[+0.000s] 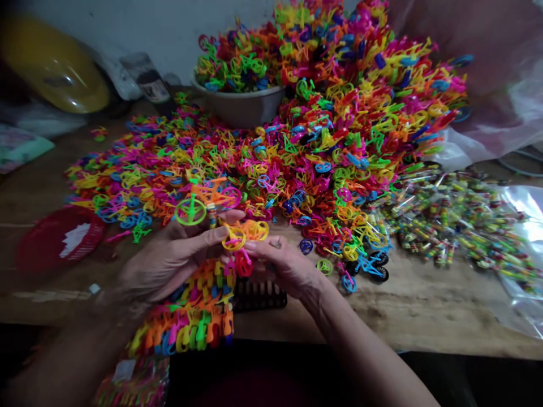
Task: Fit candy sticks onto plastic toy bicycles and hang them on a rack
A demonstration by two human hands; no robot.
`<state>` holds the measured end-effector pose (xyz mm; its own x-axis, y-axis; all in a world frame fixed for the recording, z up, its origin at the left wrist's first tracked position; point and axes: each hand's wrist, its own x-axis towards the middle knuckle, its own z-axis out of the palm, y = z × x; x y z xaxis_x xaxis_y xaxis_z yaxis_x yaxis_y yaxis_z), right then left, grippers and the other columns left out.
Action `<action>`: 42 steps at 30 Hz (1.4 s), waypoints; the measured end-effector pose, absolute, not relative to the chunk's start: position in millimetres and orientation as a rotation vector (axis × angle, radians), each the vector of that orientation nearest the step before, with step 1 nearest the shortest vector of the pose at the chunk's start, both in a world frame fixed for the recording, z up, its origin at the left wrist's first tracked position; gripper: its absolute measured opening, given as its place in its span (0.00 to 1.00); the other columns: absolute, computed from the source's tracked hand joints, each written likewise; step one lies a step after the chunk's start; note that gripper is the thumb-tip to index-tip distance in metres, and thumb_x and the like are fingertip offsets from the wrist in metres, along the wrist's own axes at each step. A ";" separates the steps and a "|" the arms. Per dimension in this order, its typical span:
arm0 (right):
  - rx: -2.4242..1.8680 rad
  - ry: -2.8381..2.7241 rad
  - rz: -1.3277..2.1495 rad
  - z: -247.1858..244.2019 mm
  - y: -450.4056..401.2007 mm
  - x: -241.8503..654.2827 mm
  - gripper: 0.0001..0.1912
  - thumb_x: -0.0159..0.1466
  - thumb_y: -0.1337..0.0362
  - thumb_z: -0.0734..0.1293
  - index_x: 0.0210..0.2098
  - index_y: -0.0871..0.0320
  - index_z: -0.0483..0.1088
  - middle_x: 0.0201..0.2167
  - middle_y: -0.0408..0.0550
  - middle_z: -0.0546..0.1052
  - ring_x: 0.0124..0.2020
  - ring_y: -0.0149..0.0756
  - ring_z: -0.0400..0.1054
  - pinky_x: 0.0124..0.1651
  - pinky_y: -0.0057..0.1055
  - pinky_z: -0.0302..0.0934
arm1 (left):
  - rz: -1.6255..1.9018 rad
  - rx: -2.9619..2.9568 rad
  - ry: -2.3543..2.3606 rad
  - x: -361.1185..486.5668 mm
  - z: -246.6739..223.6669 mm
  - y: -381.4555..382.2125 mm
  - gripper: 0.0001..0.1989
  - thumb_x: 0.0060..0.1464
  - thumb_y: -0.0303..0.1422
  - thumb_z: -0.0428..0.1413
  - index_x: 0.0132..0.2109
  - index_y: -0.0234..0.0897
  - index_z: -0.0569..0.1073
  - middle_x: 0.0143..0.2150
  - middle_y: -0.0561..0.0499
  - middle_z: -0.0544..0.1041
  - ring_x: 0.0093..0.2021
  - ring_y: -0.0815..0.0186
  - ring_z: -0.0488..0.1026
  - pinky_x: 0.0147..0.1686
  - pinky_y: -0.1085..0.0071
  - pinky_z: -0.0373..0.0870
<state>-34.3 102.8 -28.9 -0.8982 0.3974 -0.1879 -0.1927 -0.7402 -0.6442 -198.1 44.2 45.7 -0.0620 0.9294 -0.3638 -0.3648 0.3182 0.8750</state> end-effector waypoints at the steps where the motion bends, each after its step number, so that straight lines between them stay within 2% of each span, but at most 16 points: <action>1: -0.489 -1.004 2.592 -27.6 106.8 -33.1 0.20 0.60 0.59 0.67 0.19 0.61 0.58 0.14 0.34 0.54 0.15 0.18 0.44 0.20 0.21 0.41 | 1.184 0.678 1.197 -199.0 45.5 44.0 0.12 0.51 0.27 0.60 0.45 0.37 0.78 0.39 0.48 0.78 0.30 0.71 0.73 0.31 0.76 0.74; 4: -0.504 -1.177 2.613 -24.6 121.8 -27.9 0.22 0.58 0.58 0.69 0.16 0.61 0.56 0.13 0.34 0.53 0.14 0.19 0.43 0.18 0.22 0.37 | 1.143 0.819 1.186 -199.7 44.7 43.4 0.13 0.50 0.28 0.61 0.45 0.40 0.78 0.35 0.51 0.78 0.27 0.72 0.73 0.28 0.77 0.73; 8: -0.484 -1.222 2.566 -28.0 130.2 -24.3 0.23 0.58 0.60 0.69 0.14 0.60 0.54 0.12 0.34 0.52 0.13 0.18 0.42 0.18 0.22 0.39 | 1.124 0.878 1.167 -197.7 44.1 44.4 0.12 0.52 0.29 0.60 0.45 0.40 0.78 0.29 0.53 0.77 0.26 0.72 0.72 0.28 0.79 0.71; 13: -0.410 -0.994 2.634 -40.1 115.2 -30.9 0.21 0.55 0.56 0.70 0.18 0.61 0.57 0.15 0.34 0.54 0.14 0.19 0.45 0.18 0.22 0.40 | 1.173 0.831 1.147 -193.8 41.4 45.0 0.13 0.53 0.30 0.59 0.48 0.41 0.76 0.35 0.52 0.77 0.33 0.71 0.73 0.36 0.76 0.73; 16: -0.331 -0.943 2.677 -41.5 108.6 -35.0 0.18 0.58 0.57 0.68 0.20 0.61 0.59 0.15 0.34 0.55 0.14 0.19 0.44 0.20 0.22 0.43 | 1.208 0.839 1.172 -192.4 37.5 44.1 0.12 0.53 0.31 0.59 0.46 0.41 0.77 0.38 0.53 0.77 0.36 0.72 0.73 0.39 0.78 0.72; 20: -0.329 -0.933 2.729 -35.8 111.2 -35.0 0.15 0.59 0.59 0.68 0.24 0.61 0.61 0.17 0.36 0.58 0.16 0.19 0.47 0.22 0.22 0.46 | 1.243 0.830 1.219 -193.7 33.9 41.7 0.10 0.53 0.31 0.60 0.44 0.40 0.78 0.38 0.52 0.77 0.35 0.72 0.73 0.38 0.79 0.72; 24: -0.363 -0.993 2.776 -29.4 126.4 -31.2 0.16 0.59 0.62 0.68 0.21 0.61 0.58 0.15 0.33 0.52 0.15 0.19 0.42 0.19 0.20 0.41 | 1.190 0.824 1.222 -194.2 36.7 39.2 0.10 0.52 0.31 0.60 0.43 0.38 0.77 0.32 0.52 0.77 0.31 0.71 0.73 0.33 0.77 0.74; 27: -0.343 -1.088 2.885 -24.7 142.0 -30.4 0.18 0.60 0.62 0.67 0.20 0.61 0.57 0.15 0.33 0.50 0.15 0.18 0.40 0.18 0.20 0.40 | 1.215 0.763 1.241 -192.2 41.4 40.6 0.09 0.51 0.31 0.61 0.41 0.35 0.77 0.37 0.49 0.77 0.34 0.66 0.75 0.32 0.73 0.76; 31: -0.413 -1.168 2.882 -22.4 157.0 -31.6 0.17 0.63 0.58 0.65 0.24 0.63 0.61 0.17 0.36 0.58 0.15 0.18 0.45 0.19 0.19 0.41 | 1.277 0.682 1.277 -190.7 43.8 47.0 0.07 0.50 0.30 0.61 0.39 0.34 0.75 0.38 0.51 0.75 0.31 0.68 0.74 0.26 0.73 0.77; 34: -0.524 -1.153 2.853 -24.8 158.5 -28.3 0.18 0.64 0.53 0.63 0.27 0.62 0.64 0.19 0.39 0.63 0.16 0.20 0.49 0.20 0.21 0.47 | 1.276 0.618 1.229 -193.2 42.4 49.7 0.08 0.51 0.26 0.60 0.40 0.36 0.73 0.35 0.54 0.73 0.28 0.71 0.73 0.26 0.74 0.77; 36: -0.678 -1.278 2.694 -24.3 153.3 -22.6 0.18 0.64 0.52 0.61 0.31 0.62 0.67 0.22 0.41 0.66 0.18 0.22 0.55 0.23 0.23 0.54 | 1.282 0.554 1.210 -196.0 41.8 48.9 0.09 0.52 0.25 0.59 0.42 0.36 0.71 0.34 0.54 0.72 0.29 0.70 0.74 0.29 0.73 0.77; 37: -0.795 -1.408 2.485 -22.2 148.6 -19.1 0.18 0.65 0.52 0.61 0.34 0.62 0.69 0.23 0.42 0.68 0.20 0.24 0.59 0.25 0.24 0.57 | 1.293 0.524 1.211 -197.4 42.0 47.9 0.10 0.52 0.24 0.58 0.42 0.36 0.70 0.34 0.54 0.72 0.30 0.70 0.74 0.31 0.72 0.78; 40: -1.113 -1.713 1.440 -9.2 128.1 -10.0 0.15 0.66 0.55 0.61 0.41 0.59 0.72 0.28 0.46 0.72 0.28 0.29 0.66 0.31 0.26 0.62 | 1.324 0.455 1.238 -199.8 43.6 45.2 0.10 0.53 0.23 0.57 0.43 0.34 0.68 0.36 0.51 0.72 0.33 0.67 0.75 0.33 0.71 0.77; 42: -1.075 -1.811 0.912 0.8 112.6 -9.5 0.11 0.64 0.60 0.64 0.44 0.56 0.72 0.32 0.46 0.74 0.33 0.31 0.68 0.35 0.27 0.64 | 1.347 0.425 1.241 -198.9 44.3 44.8 0.09 0.53 0.22 0.57 0.41 0.32 0.67 0.35 0.50 0.72 0.35 0.65 0.75 0.34 0.70 0.77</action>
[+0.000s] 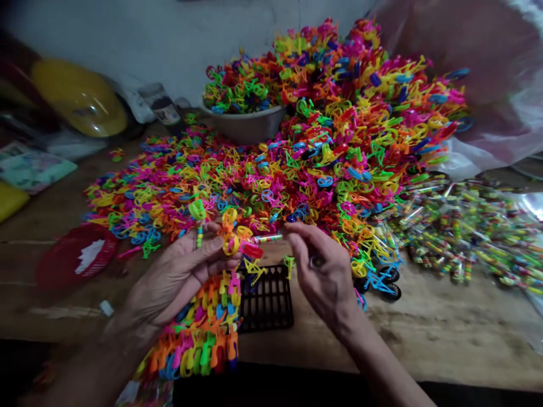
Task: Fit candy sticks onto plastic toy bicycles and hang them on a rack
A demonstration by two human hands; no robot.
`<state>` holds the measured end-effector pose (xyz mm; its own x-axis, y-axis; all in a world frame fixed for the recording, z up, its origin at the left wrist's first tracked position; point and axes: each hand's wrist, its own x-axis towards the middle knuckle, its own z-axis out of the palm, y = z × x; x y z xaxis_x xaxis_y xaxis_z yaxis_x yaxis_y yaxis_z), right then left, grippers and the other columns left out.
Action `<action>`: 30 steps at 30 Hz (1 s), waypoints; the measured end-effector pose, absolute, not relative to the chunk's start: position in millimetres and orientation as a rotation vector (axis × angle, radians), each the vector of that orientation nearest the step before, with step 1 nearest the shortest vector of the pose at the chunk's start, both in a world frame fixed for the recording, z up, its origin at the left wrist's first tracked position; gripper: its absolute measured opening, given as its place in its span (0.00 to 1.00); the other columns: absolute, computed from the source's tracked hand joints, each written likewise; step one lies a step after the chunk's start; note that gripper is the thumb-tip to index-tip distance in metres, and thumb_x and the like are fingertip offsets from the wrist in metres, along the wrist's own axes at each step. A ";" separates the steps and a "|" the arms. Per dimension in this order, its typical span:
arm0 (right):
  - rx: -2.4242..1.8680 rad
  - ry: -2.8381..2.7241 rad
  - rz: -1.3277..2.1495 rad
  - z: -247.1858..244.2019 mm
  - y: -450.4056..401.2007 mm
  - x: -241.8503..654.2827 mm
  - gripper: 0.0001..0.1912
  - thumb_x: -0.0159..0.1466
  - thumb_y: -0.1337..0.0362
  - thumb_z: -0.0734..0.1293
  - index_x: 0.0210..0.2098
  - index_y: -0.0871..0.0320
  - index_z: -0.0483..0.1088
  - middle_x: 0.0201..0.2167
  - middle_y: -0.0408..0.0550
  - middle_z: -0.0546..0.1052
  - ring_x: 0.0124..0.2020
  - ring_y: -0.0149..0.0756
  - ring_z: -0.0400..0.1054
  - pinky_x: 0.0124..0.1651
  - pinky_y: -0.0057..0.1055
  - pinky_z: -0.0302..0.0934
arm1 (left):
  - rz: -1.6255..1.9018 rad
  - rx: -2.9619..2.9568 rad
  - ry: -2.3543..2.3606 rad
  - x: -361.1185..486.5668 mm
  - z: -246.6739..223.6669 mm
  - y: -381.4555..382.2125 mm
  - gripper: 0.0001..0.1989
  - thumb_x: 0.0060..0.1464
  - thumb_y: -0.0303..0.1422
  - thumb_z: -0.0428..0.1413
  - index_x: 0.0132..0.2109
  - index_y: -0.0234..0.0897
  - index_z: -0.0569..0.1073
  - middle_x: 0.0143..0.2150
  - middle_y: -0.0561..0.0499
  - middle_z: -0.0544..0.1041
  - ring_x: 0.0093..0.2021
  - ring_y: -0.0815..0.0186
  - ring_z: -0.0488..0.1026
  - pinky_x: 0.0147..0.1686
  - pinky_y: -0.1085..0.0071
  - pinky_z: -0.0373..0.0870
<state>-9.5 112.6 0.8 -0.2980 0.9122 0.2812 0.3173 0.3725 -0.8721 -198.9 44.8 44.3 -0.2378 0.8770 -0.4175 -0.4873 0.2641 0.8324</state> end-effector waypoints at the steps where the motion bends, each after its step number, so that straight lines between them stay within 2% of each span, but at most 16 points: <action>1: -0.995 -1.872 0.771 4.5 105.9 -11.6 0.11 0.63 0.62 0.65 0.45 0.55 0.72 0.36 0.47 0.74 0.35 0.32 0.69 0.37 0.28 0.66 | 1.348 0.421 1.229 -197.6 44.3 45.2 0.08 0.53 0.23 0.57 0.40 0.32 0.67 0.36 0.49 0.73 0.37 0.64 0.75 0.36 0.69 0.77; 5: -0.743 -2.100 0.630 4.5 94.1 -27.4 0.18 0.62 0.68 0.65 0.52 0.53 0.67 0.48 0.52 0.70 0.43 0.34 0.70 0.43 0.30 0.68 | 1.333 0.424 1.160 -189.8 42.9 47.3 0.06 0.55 0.25 0.56 0.40 0.33 0.67 0.44 0.46 0.74 0.44 0.63 0.74 0.42 0.68 0.75; 8: -0.689 -2.124 0.656 -1.9 97.9 -32.2 0.19 0.64 0.71 0.62 0.54 0.54 0.64 0.48 0.51 0.71 0.46 0.33 0.69 0.44 0.29 0.68 | 1.315 0.433 1.149 -186.6 42.8 46.4 0.09 0.54 0.26 0.57 0.43 0.33 0.69 0.47 0.46 0.74 0.45 0.65 0.72 0.41 0.72 0.73; 11: -0.634 -2.175 0.677 -3.5 104.7 -28.7 0.17 0.64 0.70 0.62 0.52 0.55 0.66 0.47 0.51 0.71 0.45 0.33 0.69 0.45 0.29 0.67 | 1.245 0.457 1.148 -186.9 43.8 45.2 0.11 0.54 0.26 0.58 0.46 0.34 0.69 0.48 0.46 0.73 0.42 0.69 0.72 0.35 0.76 0.73; 14: -0.619 -2.182 0.652 -2.1 111.5 -25.3 0.16 0.65 0.71 0.61 0.51 0.56 0.68 0.46 0.52 0.71 0.43 0.31 0.69 0.43 0.27 0.67 | 1.235 0.457 1.143 -186.9 45.7 46.4 0.11 0.54 0.24 0.56 0.46 0.34 0.70 0.47 0.47 0.73 0.36 0.72 0.70 0.31 0.78 0.72; 20: -0.524 -2.125 0.722 -6.1 117.3 -27.6 0.17 0.65 0.72 0.59 0.53 0.55 0.67 0.43 0.51 0.70 0.44 0.32 0.68 0.42 0.28 0.67 | 1.177 0.486 1.142 -187.9 48.9 51.0 0.05 0.56 0.28 0.55 0.41 0.30 0.70 0.36 0.48 0.73 0.31 0.71 0.72 0.32 0.76 0.73; 26: -0.497 -2.084 0.730 -14.5 115.1 -28.5 0.17 0.65 0.74 0.59 0.52 0.55 0.67 0.44 0.52 0.70 0.46 0.33 0.67 0.46 0.30 0.67 | 1.215 0.513 1.194 -187.1 46.8 51.0 0.06 0.52 0.28 0.59 0.38 0.29 0.73 0.37 0.47 0.75 0.31 0.70 0.72 0.33 0.74 0.75; 30: -0.489 -2.087 0.640 -17.1 114.1 -28.4 0.19 0.64 0.76 0.59 0.52 0.57 0.67 0.45 0.54 0.71 0.48 0.35 0.67 0.47 0.31 0.67 | 1.221 0.562 1.278 -186.1 48.4 52.4 0.11 0.48 0.30 0.63 0.38 0.29 0.74 0.34 0.48 0.76 0.28 0.71 0.72 0.28 0.76 0.73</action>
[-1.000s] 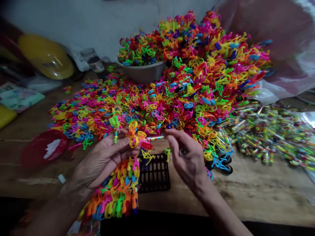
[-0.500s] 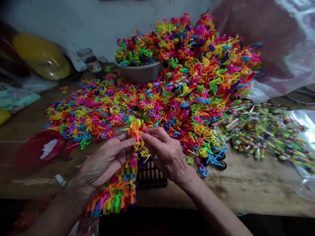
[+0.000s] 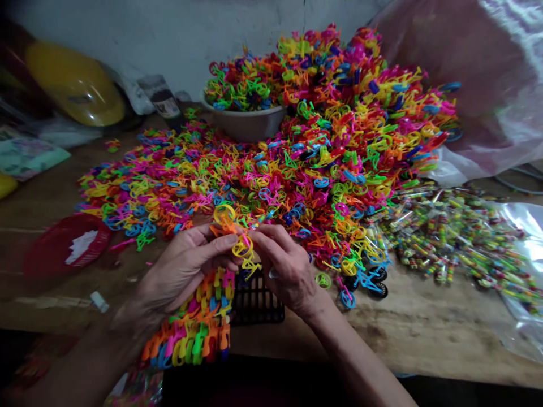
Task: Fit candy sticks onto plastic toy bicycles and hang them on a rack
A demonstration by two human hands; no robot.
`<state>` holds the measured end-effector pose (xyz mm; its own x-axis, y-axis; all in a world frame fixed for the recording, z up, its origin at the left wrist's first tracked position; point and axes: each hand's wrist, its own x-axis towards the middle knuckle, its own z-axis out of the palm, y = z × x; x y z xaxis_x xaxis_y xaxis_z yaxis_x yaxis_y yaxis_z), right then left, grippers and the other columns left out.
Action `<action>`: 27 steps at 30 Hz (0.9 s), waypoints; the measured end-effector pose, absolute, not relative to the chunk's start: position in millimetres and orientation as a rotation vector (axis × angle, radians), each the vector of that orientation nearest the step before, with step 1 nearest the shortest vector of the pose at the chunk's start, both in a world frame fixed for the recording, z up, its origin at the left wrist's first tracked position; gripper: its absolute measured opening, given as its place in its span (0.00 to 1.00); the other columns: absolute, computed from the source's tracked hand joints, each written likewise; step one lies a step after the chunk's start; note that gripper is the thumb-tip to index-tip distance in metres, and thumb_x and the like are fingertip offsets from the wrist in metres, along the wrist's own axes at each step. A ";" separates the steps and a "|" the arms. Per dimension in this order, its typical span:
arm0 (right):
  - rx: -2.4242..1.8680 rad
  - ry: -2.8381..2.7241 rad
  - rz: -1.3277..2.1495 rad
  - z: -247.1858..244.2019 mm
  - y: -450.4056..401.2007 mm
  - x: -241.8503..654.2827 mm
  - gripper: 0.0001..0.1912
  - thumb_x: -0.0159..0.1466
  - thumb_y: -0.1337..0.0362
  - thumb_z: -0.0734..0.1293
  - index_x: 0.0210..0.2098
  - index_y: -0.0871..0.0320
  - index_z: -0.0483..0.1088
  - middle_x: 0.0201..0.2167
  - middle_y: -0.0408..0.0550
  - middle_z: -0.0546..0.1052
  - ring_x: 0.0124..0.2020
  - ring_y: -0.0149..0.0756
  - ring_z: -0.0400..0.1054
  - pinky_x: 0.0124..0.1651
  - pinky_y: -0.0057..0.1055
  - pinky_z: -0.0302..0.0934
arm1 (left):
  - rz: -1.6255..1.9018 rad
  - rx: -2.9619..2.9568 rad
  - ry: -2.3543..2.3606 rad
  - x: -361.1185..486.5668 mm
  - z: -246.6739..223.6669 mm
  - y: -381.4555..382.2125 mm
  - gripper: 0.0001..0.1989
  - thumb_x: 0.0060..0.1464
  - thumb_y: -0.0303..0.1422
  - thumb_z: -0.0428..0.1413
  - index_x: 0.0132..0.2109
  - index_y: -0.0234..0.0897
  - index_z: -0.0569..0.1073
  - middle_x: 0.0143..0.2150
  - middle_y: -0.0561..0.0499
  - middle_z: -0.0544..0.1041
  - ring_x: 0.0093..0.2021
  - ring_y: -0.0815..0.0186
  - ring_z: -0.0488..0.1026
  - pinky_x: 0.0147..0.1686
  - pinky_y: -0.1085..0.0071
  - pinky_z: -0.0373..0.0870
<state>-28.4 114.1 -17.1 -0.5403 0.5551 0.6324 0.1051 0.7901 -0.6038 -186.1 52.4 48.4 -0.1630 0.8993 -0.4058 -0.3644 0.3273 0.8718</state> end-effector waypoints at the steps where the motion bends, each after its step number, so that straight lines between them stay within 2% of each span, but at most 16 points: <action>1: -0.485 -2.087 0.611 -17.3 114.0 -28.5 0.19 0.64 0.76 0.59 0.52 0.57 0.67 0.45 0.55 0.71 0.48 0.35 0.67 0.48 0.31 0.67 | 1.205 0.578 1.295 -186.8 49.2 52.7 0.12 0.47 0.30 0.63 0.38 0.28 0.74 0.33 0.48 0.76 0.26 0.71 0.72 0.26 0.76 0.73; 8: -0.485 -2.042 0.472 -17.3 109.8 -26.3 0.24 0.62 0.77 0.62 0.56 0.54 0.64 0.45 0.54 0.71 0.46 0.35 0.68 0.43 0.31 0.68 | 1.179 0.682 1.249 -188.3 50.8 50.0 0.11 0.49 0.32 0.62 0.38 0.30 0.73 0.35 0.47 0.76 0.30 0.67 0.75 0.31 0.72 0.75; 11: -0.532 -1.981 0.424 -15.8 106.6 -23.8 0.25 0.59 0.78 0.65 0.55 0.54 0.66 0.43 0.53 0.71 0.42 0.33 0.68 0.39 0.28 0.68 | 1.182 0.675 1.201 -185.8 50.9 48.6 0.12 0.51 0.32 0.61 0.41 0.32 0.72 0.38 0.47 0.76 0.31 0.66 0.75 0.32 0.70 0.76; 13: -0.564 -1.947 0.439 -14.3 105.1 -23.0 0.24 0.59 0.77 0.65 0.52 0.54 0.67 0.41 0.52 0.70 0.40 0.33 0.68 0.37 0.27 0.67 | 1.182 0.689 1.212 -185.4 51.1 48.5 0.13 0.51 0.32 0.60 0.43 0.32 0.71 0.36 0.48 0.76 0.30 0.67 0.75 0.31 0.71 0.76; 16: -0.612 -1.965 0.609 -12.6 104.4 -23.4 0.18 0.60 0.75 0.65 0.48 0.54 0.69 0.39 0.50 0.71 0.38 0.31 0.68 0.33 0.26 0.66 | 1.124 0.773 1.289 -187.1 51.2 48.6 0.15 0.52 0.32 0.60 0.46 0.32 0.70 0.27 0.50 0.74 0.24 0.68 0.73 0.25 0.74 0.73; 19: -0.599 -1.948 0.887 -13.2 106.0 -24.1 0.12 0.61 0.71 0.65 0.44 0.54 0.71 0.38 0.48 0.71 0.38 0.31 0.68 0.35 0.27 0.65 | 1.044 0.804 1.311 -190.0 50.9 47.6 0.19 0.51 0.33 0.60 0.49 0.31 0.68 0.21 0.52 0.72 0.18 0.71 0.68 0.19 0.78 0.68; 23: -0.512 -1.917 1.235 -15.7 114.3 -22.1 0.08 0.61 0.67 0.68 0.41 0.55 0.73 0.37 0.48 0.71 0.40 0.33 0.68 0.40 0.31 0.65 | 0.912 0.809 1.273 -196.8 49.4 44.8 0.22 0.53 0.36 0.59 0.52 0.30 0.67 0.21 0.51 0.73 0.18 0.71 0.68 0.19 0.79 0.67; 27: -0.402 -1.952 1.436 -12.3 124.3 -17.8 0.07 0.60 0.65 0.69 0.39 0.56 0.74 0.36 0.47 0.72 0.39 0.33 0.68 0.42 0.32 0.64 | 0.807 0.812 1.166 -207.9 48.0 46.3 0.18 0.54 0.34 0.58 0.50 0.32 0.69 0.21 0.50 0.73 0.19 0.72 0.70 0.20 0.81 0.66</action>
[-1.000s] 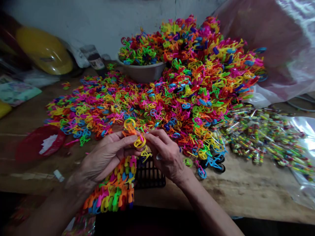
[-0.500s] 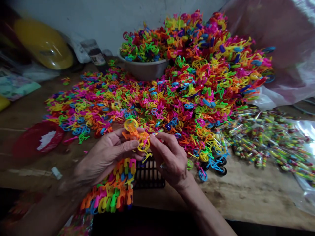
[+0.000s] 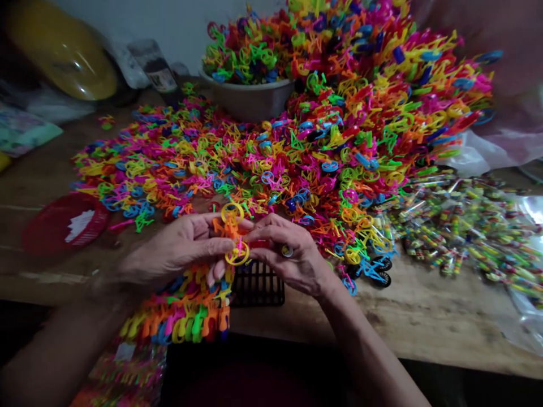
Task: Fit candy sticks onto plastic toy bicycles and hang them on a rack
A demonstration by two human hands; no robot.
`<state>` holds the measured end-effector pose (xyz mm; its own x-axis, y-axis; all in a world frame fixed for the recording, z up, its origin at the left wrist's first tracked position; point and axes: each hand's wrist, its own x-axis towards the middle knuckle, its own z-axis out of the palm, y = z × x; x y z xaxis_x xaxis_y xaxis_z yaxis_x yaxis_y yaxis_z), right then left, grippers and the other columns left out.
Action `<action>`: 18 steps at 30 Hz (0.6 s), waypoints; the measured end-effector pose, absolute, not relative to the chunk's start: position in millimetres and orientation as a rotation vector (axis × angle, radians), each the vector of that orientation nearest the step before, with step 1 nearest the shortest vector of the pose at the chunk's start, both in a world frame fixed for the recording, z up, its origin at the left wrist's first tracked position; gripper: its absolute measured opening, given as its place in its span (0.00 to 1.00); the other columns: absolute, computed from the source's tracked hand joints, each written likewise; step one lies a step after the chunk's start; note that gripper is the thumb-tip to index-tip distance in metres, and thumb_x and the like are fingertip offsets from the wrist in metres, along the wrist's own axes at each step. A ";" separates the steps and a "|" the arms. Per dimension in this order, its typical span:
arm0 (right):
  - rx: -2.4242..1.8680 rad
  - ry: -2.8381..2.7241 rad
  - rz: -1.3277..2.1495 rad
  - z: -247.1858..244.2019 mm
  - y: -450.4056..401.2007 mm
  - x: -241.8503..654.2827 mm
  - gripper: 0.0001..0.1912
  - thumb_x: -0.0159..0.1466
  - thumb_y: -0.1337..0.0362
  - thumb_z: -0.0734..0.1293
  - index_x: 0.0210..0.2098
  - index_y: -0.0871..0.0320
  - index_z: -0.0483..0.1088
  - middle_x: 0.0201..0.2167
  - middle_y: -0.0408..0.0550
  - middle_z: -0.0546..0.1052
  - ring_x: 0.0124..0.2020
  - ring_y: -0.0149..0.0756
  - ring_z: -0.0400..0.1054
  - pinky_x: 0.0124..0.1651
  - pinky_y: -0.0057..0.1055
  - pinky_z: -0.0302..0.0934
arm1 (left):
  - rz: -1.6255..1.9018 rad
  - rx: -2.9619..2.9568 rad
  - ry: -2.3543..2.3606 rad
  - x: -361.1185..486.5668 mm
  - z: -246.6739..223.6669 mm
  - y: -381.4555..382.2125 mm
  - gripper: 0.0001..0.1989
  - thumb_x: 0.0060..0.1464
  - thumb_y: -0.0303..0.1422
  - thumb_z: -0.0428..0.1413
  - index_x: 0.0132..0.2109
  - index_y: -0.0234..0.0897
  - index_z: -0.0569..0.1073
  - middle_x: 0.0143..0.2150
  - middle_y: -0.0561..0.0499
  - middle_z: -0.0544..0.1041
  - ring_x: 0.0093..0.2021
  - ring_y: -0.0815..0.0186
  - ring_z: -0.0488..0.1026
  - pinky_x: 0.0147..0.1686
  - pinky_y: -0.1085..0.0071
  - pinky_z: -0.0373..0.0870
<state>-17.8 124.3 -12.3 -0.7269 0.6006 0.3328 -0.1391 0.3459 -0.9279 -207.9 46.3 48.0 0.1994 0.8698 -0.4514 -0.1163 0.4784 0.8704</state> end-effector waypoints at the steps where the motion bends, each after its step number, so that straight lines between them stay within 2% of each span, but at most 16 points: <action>1: -0.372 -1.961 1.480 -10.6 124.5 -17.5 0.07 0.60 0.64 0.69 0.39 0.56 0.74 0.35 0.46 0.72 0.39 0.33 0.68 0.42 0.32 0.64 | 0.785 0.798 1.139 -210.3 47.6 47.6 0.16 0.54 0.33 0.58 0.49 0.32 0.70 0.21 0.51 0.73 0.18 0.72 0.69 0.19 0.81 0.65; 4: -0.445 -1.962 1.485 -5.7 114.3 -20.0 0.06 0.60 0.65 0.69 0.38 0.57 0.73 0.36 0.46 0.73 0.39 0.33 0.68 0.44 0.32 0.64 | 0.807 0.721 1.105 -212.7 45.8 51.6 0.11 0.54 0.32 0.58 0.45 0.33 0.69 0.21 0.51 0.73 0.17 0.72 0.69 0.18 0.80 0.67; 8: -0.835 -1.883 1.043 -4.5 86.9 -31.6 0.08 0.61 0.68 0.66 0.42 0.56 0.69 0.36 0.46 0.72 0.34 0.30 0.66 0.36 0.28 0.63 | 1.046 0.551 1.092 -205.1 41.2 50.6 0.07 0.55 0.32 0.57 0.39 0.33 0.69 0.26 0.51 0.72 0.22 0.71 0.70 0.22 0.78 0.70; 10: -0.862 -1.848 0.861 -5.8 78.7 -38.3 0.09 0.61 0.70 0.66 0.41 0.56 0.68 0.34 0.46 0.71 0.33 0.30 0.65 0.35 0.28 0.63 | 1.135 0.480 1.058 -199.9 39.2 47.2 0.05 0.56 0.31 0.56 0.38 0.33 0.69 0.30 0.51 0.73 0.26 0.71 0.72 0.26 0.77 0.72; 14: -0.792 -1.875 0.691 -8.1 78.3 -45.2 0.10 0.60 0.74 0.65 0.41 0.57 0.65 0.33 0.47 0.69 0.35 0.31 0.65 0.37 0.29 0.64 | 1.159 0.472 1.084 -193.0 38.9 41.7 0.06 0.54 0.28 0.58 0.40 0.30 0.72 0.32 0.48 0.75 0.30 0.72 0.73 0.31 0.79 0.73; 18: -0.771 -1.907 0.542 -10.4 80.6 -44.5 0.13 0.60 0.76 0.64 0.43 0.58 0.63 0.35 0.48 0.70 0.36 0.32 0.66 0.36 0.29 0.65 | 1.093 0.525 1.168 -190.3 40.4 41.7 0.09 0.54 0.30 0.59 0.40 0.27 0.72 0.31 0.46 0.75 0.28 0.71 0.73 0.29 0.77 0.73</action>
<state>-44.5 80.6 -10.4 -0.3274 0.7131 0.6200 0.2804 0.6999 -0.6569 -190.3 41.7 40.4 -0.0043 0.8858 -0.4640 -0.4042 0.4229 0.8111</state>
